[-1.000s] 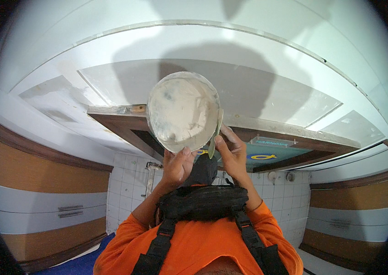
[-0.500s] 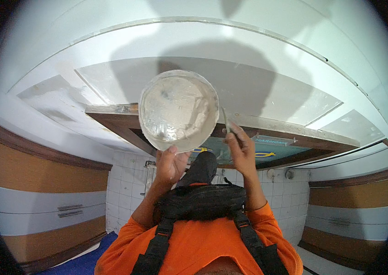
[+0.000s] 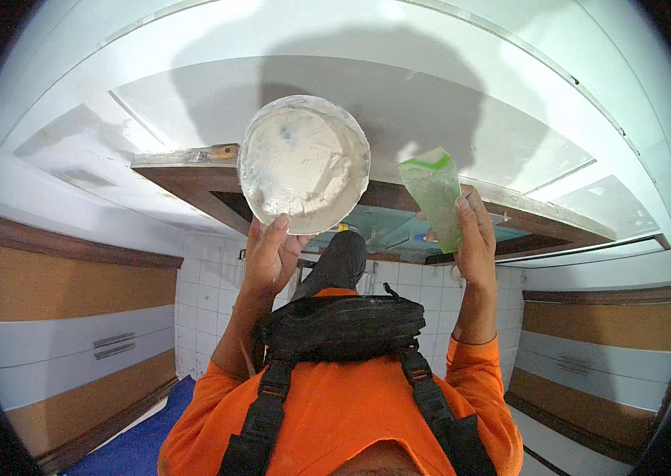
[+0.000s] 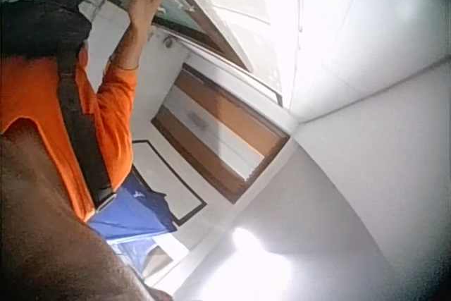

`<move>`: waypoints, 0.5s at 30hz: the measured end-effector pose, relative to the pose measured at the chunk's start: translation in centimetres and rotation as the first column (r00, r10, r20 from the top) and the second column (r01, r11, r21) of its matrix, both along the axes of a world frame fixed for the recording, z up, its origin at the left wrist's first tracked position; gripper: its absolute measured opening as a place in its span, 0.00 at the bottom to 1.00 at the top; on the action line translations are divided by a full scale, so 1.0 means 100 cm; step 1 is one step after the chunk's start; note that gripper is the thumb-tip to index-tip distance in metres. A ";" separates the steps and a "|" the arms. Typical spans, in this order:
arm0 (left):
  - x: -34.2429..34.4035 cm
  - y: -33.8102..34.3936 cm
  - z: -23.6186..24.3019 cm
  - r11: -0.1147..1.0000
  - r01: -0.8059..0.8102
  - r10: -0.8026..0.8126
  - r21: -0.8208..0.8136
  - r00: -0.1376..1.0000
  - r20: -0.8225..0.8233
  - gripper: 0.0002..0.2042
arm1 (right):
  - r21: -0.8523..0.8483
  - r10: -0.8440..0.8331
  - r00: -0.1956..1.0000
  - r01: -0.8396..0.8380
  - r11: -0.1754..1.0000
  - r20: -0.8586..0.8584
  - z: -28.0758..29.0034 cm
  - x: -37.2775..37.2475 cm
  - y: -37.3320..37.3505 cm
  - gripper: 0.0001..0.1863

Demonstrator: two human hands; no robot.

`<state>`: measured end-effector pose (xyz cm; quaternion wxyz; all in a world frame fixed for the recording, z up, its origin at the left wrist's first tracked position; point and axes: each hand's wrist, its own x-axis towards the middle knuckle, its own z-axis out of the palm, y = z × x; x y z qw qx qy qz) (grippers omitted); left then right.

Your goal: The person applies plaster to a ceiling joint using a putty knife, repeatedly loading the tool from a bowl and smoothing the compound along the edge.

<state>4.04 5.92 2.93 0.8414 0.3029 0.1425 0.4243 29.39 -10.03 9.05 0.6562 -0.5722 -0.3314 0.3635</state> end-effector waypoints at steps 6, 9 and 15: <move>-0.003 0.004 0.006 0.999 0.007 -0.004 0.033 0.997 -0.077 0.31 | -0.038 0.065 0.902 -0.054 0.998 0.427 0.004 0.008 -0.006 0.11; -0.004 0.006 0.011 0.999 0.013 -0.005 0.044 0.984 -0.177 0.32 | -0.210 0.039 0.817 0.101 0.972 0.576 0.039 -0.002 -0.001 0.09; -0.009 0.013 -0.002 0.992 0.090 -0.051 0.086 0.925 -0.377 0.31 | -0.183 0.014 0.760 0.139 0.973 0.650 0.048 0.014 0.002 0.06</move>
